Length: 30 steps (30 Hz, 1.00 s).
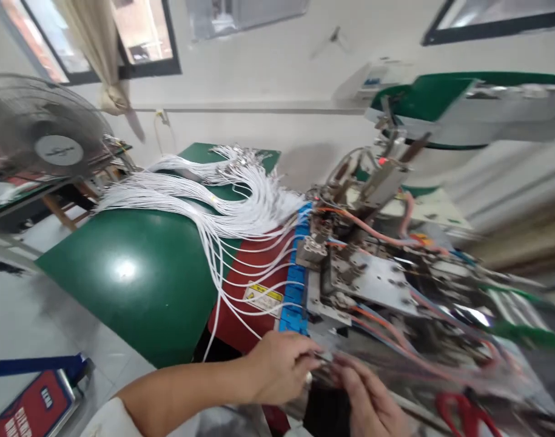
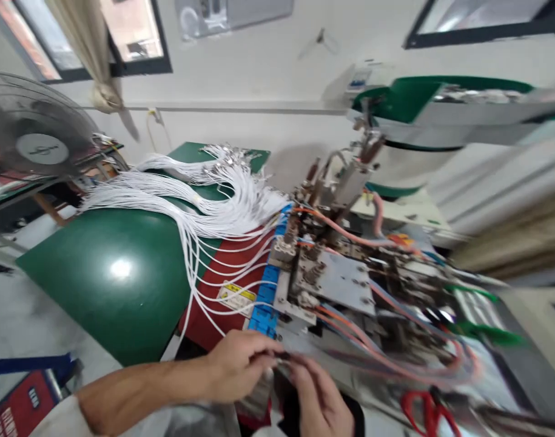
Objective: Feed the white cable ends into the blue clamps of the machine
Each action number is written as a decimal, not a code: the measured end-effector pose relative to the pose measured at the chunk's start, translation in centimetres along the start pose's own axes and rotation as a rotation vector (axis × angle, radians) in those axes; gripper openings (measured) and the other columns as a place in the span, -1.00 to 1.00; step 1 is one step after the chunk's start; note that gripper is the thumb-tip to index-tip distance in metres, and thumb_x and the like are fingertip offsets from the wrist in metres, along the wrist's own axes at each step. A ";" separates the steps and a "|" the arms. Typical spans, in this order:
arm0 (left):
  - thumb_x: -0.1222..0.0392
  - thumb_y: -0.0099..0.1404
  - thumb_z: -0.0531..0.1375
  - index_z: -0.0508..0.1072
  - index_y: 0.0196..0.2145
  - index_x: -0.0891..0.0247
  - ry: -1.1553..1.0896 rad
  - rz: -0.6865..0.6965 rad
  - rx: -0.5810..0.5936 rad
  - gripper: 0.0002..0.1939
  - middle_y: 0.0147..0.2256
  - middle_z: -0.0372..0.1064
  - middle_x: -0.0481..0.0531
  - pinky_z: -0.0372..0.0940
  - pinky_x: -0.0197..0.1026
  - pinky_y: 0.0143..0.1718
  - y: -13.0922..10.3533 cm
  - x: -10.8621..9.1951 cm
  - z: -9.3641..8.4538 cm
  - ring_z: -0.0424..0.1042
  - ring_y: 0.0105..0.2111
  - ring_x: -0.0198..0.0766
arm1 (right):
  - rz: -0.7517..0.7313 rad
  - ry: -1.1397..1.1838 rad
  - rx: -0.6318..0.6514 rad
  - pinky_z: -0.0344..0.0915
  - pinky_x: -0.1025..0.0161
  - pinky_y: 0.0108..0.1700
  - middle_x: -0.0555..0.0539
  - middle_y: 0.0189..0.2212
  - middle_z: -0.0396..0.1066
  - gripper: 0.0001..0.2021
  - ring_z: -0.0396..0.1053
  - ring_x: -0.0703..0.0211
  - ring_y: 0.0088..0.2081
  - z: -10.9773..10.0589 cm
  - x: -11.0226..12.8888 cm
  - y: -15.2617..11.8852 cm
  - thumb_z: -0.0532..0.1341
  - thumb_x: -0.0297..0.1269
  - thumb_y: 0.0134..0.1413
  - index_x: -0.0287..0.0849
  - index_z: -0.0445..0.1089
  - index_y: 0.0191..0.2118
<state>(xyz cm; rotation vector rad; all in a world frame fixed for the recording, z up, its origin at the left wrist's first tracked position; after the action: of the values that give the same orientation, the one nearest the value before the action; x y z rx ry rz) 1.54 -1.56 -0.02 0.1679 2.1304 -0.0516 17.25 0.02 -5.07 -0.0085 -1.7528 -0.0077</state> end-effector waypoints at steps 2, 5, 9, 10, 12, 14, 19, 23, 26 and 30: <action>0.34 0.18 0.08 0.49 -0.26 0.27 -0.047 -0.016 -0.013 -0.77 -0.32 0.48 0.06 0.30 -0.31 -0.23 0.0 0.0 -0.2 0.43 -0.31 -0.27 | -0.118 -0.086 0.043 0.34 0.33 -0.41 -0.08 -0.51 0.44 -0.78 0.38 0.17 -0.46 0.3 1.5 0.2 0.21 -0.12 -0.09 -0.19 0.42 -0.48; 0.34 0.14 0.11 0.48 -0.27 0.30 -0.123 -0.044 0.014 -0.79 -0.35 0.46 0.06 0.30 -0.32 -0.31 0.2 0.3 -0.4 0.42 -0.36 -0.28 | -0.251 -0.154 0.078 0.29 0.35 -0.42 -0.03 -0.55 0.38 -0.82 0.34 0.23 -0.49 0.7 3.3 0.6 0.14 -0.24 0.01 -0.17 0.38 -0.50; 0.22 0.19 0.12 0.50 -0.34 0.25 -0.099 -0.055 0.015 -0.84 -0.39 0.45 0.03 0.28 -0.28 -0.30 0.8 0.7 -0.6 0.40 -0.37 -0.27 | -0.277 -0.134 0.114 0.24 0.34 -0.40 0.00 -0.56 0.32 -0.83 0.29 0.26 -0.49 1.2 3.9 0.8 0.09 -0.30 0.07 -0.17 0.32 -0.50; 0.21 0.20 0.11 0.51 -0.36 0.24 -0.091 -0.049 0.017 -0.83 -0.40 0.45 0.02 0.28 -0.27 -0.30 0.9 0.8 -0.6 0.39 -0.37 -0.27 | -0.243 -0.101 0.109 0.24 0.34 -0.39 0.00 -0.54 0.32 -0.82 0.29 0.26 -0.48 1.3 3.7 0.7 0.08 -0.29 0.08 -0.17 0.32 -0.49; 0.19 0.21 0.10 0.51 -0.36 0.23 -0.111 -0.048 0.014 -0.82 -0.40 0.45 0.02 0.28 -0.26 -0.30 1.0 0.9 -0.5 0.39 -0.37 -0.27 | -0.140 -0.001 0.067 0.24 0.34 -0.39 -0.01 -0.53 0.33 -0.81 0.29 0.26 -0.47 1.6 3.1 0.5 0.06 -0.26 0.10 -0.17 0.32 -0.47; 0.18 0.22 0.09 0.51 -0.36 0.24 -0.155 -0.068 -0.008 -0.80 -0.38 0.45 0.03 0.29 -0.25 -0.28 1.1 1.0 -0.6 0.40 -0.35 -0.26 | -0.055 0.110 0.011 0.24 0.34 -0.40 -0.01 -0.52 0.34 -0.79 0.29 0.25 -0.46 1.9 2.4 0.3 0.04 -0.23 0.12 -0.18 0.33 -0.43; 0.19 0.20 0.11 0.51 -0.37 0.25 -0.182 -0.113 -0.024 -0.82 -0.37 0.46 0.02 0.30 -0.26 -0.28 1.2 1.2 -0.5 0.42 -0.34 -0.26 | -0.094 0.144 0.016 0.26 0.28 -0.27 -0.04 -0.42 0.36 -0.89 0.34 0.21 -0.34 2.3 2.0 0.2 0.14 -0.29 0.04 -0.17 0.39 -0.38; 0.20 0.17 0.14 0.50 -0.38 0.26 -0.141 -0.107 -0.027 -0.84 -0.39 0.45 0.02 0.30 -0.29 -0.32 1.1 1.3 -0.4 0.41 -0.37 -0.28 | -0.148 0.065 0.035 0.25 0.31 -0.34 -0.03 -0.45 0.35 -0.92 0.33 0.23 -0.39 2.0 2.5 0.4 0.17 -0.34 0.00 -0.17 0.39 -0.45; 0.21 0.17 0.14 0.48 -0.41 0.26 -0.134 -0.116 -0.031 -0.86 -0.42 0.42 0.00 0.29 -0.31 -0.36 1.1 1.4 -0.2 0.39 -0.41 -0.31 | -0.165 0.043 0.037 0.24 0.31 -0.34 -0.03 -0.45 0.34 -0.90 0.32 0.24 -0.38 2.0 2.5 0.4 0.15 -0.36 0.02 -0.17 0.39 -0.44; 0.20 0.16 0.13 0.45 -0.43 0.27 -0.134 -0.112 -0.135 -0.87 -0.42 0.40 0.00 0.30 -0.30 -0.37 1.0 1.5 0.1 0.37 -0.41 -0.30 | -0.141 0.099 -0.042 0.26 0.30 -0.32 -0.03 -0.42 0.34 -0.91 0.33 0.23 -0.36 2.4 2.4 0.1 0.13 -0.35 0.04 -0.16 0.38 -0.40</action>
<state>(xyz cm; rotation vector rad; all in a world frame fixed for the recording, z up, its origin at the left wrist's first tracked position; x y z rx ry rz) 0.93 -0.40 -1.32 -0.0343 2.0001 0.0149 14.42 0.17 -3.18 0.0829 -1.6512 -0.1455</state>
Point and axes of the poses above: each hand's wrist, its own y-axis towards the middle knuckle, its own z-axis out of the palm, x = y × z, the point moved 1 cm from there along y, towards the middle knuckle
